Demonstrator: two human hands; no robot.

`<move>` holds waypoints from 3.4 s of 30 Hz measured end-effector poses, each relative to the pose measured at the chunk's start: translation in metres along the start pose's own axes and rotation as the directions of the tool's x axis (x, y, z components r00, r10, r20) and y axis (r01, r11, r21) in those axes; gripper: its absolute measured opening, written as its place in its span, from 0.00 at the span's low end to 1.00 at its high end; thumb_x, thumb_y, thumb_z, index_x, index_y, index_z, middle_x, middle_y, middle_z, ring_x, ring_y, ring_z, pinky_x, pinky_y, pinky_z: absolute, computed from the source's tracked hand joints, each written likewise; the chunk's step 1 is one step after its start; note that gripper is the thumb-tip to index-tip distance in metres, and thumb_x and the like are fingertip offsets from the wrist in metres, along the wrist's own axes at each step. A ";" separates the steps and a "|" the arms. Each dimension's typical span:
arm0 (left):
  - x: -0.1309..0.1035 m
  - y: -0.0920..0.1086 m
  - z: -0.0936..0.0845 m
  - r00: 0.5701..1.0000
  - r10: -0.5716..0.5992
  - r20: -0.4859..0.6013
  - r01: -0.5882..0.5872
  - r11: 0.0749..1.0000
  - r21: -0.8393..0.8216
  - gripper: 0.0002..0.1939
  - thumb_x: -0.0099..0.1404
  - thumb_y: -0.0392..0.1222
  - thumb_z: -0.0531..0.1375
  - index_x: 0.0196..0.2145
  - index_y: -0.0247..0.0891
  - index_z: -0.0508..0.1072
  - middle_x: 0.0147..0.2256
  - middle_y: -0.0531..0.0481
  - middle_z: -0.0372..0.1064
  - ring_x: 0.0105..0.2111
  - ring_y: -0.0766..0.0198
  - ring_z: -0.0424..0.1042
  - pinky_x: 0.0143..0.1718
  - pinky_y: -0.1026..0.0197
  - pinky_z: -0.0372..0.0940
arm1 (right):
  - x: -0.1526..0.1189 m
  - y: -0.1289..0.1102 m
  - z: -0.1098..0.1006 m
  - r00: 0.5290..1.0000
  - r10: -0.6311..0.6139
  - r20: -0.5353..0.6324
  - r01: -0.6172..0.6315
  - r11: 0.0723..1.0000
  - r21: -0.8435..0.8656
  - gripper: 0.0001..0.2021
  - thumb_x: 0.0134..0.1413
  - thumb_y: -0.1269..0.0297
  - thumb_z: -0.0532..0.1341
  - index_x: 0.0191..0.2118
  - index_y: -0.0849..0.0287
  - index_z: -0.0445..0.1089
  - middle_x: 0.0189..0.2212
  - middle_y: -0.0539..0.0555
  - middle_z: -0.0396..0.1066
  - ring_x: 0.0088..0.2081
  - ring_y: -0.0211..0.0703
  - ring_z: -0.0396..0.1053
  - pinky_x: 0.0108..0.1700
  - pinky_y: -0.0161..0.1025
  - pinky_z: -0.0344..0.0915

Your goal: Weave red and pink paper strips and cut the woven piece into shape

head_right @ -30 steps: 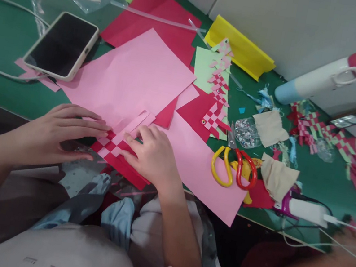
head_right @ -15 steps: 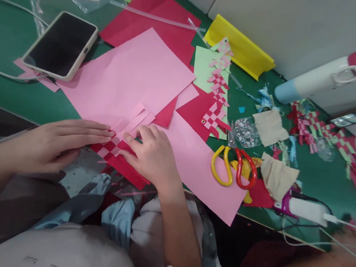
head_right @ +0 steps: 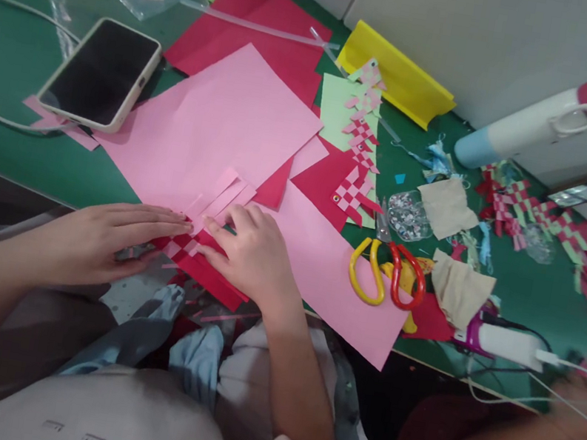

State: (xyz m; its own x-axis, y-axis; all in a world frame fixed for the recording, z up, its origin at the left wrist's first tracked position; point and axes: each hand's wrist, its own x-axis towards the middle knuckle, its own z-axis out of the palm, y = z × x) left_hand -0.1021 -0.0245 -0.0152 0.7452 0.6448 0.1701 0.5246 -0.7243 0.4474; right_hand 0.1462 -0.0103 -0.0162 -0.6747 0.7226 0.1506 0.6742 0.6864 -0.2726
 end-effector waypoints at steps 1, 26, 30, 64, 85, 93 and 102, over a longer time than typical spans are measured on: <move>0.001 0.000 0.000 1.000 0.012 -0.009 -0.012 1.000 -0.003 0.21 0.64 0.35 0.54 0.55 0.35 0.67 0.52 0.41 0.71 0.51 0.55 0.72 0.51 0.53 0.68 | 0.000 0.000 0.000 1.000 0.001 0.003 -0.001 1.000 0.001 0.18 0.60 0.54 0.57 0.50 0.59 0.73 0.39 0.59 0.68 0.43 0.50 0.62 0.48 0.49 0.61; 0.003 0.001 0.003 1.000 0.002 -0.022 -0.002 1.000 0.022 0.12 0.67 0.42 0.55 0.45 0.39 0.75 0.50 0.45 0.73 0.48 0.58 0.73 0.50 0.55 0.68 | -0.011 -0.026 -0.005 1.000 0.027 0.007 -0.027 1.000 -0.008 0.25 0.58 0.50 0.58 0.53 0.66 0.68 0.50 0.65 0.67 0.49 0.56 0.62 0.50 0.51 0.61; 0.003 0.002 0.002 1.000 -0.028 -0.012 0.028 1.000 0.009 0.12 0.68 0.42 0.55 0.45 0.40 0.75 0.51 0.45 0.73 0.48 0.58 0.73 0.50 0.55 0.68 | -0.009 -0.026 -0.002 0.999 0.034 0.020 -0.034 0.999 0.008 0.24 0.60 0.50 0.56 0.53 0.65 0.68 0.49 0.65 0.68 0.50 0.55 0.62 0.50 0.51 0.61; 0.003 -0.020 -0.006 0.997 -0.069 -0.017 0.068 0.996 -0.053 0.22 0.63 0.47 0.60 0.54 0.39 0.68 0.53 0.41 0.68 0.55 0.51 0.65 0.57 0.47 0.59 | -0.009 -0.022 0.001 1.000 0.022 -0.016 -0.021 0.999 0.037 0.24 0.59 0.48 0.57 0.50 0.64 0.71 0.46 0.63 0.68 0.47 0.54 0.63 0.48 0.50 0.62; 0.014 -0.004 0.005 0.996 0.057 -0.072 -0.050 0.995 0.086 0.14 0.68 0.40 0.54 0.48 0.37 0.71 0.46 0.44 0.72 0.46 0.56 0.69 0.50 0.51 0.63 | -0.009 -0.021 0.001 0.999 0.033 0.002 -0.033 0.998 0.046 0.23 0.58 0.50 0.58 0.51 0.63 0.71 0.46 0.62 0.69 0.47 0.54 0.63 0.49 0.51 0.63; 0.013 0.000 0.007 0.997 0.035 -0.064 -0.026 0.989 0.144 0.13 0.69 0.40 0.53 0.48 0.38 0.72 0.45 0.44 0.73 0.42 0.57 0.71 0.46 0.53 0.66 | -0.016 -0.022 -0.010 0.978 0.200 -0.065 -0.190 0.972 0.139 0.12 0.62 0.63 0.57 0.44 0.63 0.73 0.40 0.60 0.69 0.44 0.49 0.65 0.48 0.46 0.65; 0.014 0.002 0.007 0.998 0.008 -0.063 0.001 0.990 0.140 0.14 0.69 0.41 0.52 0.49 0.37 0.72 0.45 0.43 0.73 0.42 0.56 0.72 0.45 0.53 0.67 | -0.017 -0.024 -0.008 0.966 0.257 -0.042 -0.246 0.954 0.171 0.11 0.60 0.63 0.59 0.42 0.62 0.75 0.38 0.59 0.69 0.42 0.48 0.65 0.47 0.45 0.66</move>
State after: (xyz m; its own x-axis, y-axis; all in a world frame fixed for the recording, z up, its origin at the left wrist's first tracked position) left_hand -0.0878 -0.0191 -0.0181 0.7215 0.6535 0.2289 0.5782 -0.7505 0.3200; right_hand 0.1438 -0.0387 -0.0044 -0.4660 0.8773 0.1152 0.7581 0.4630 -0.4593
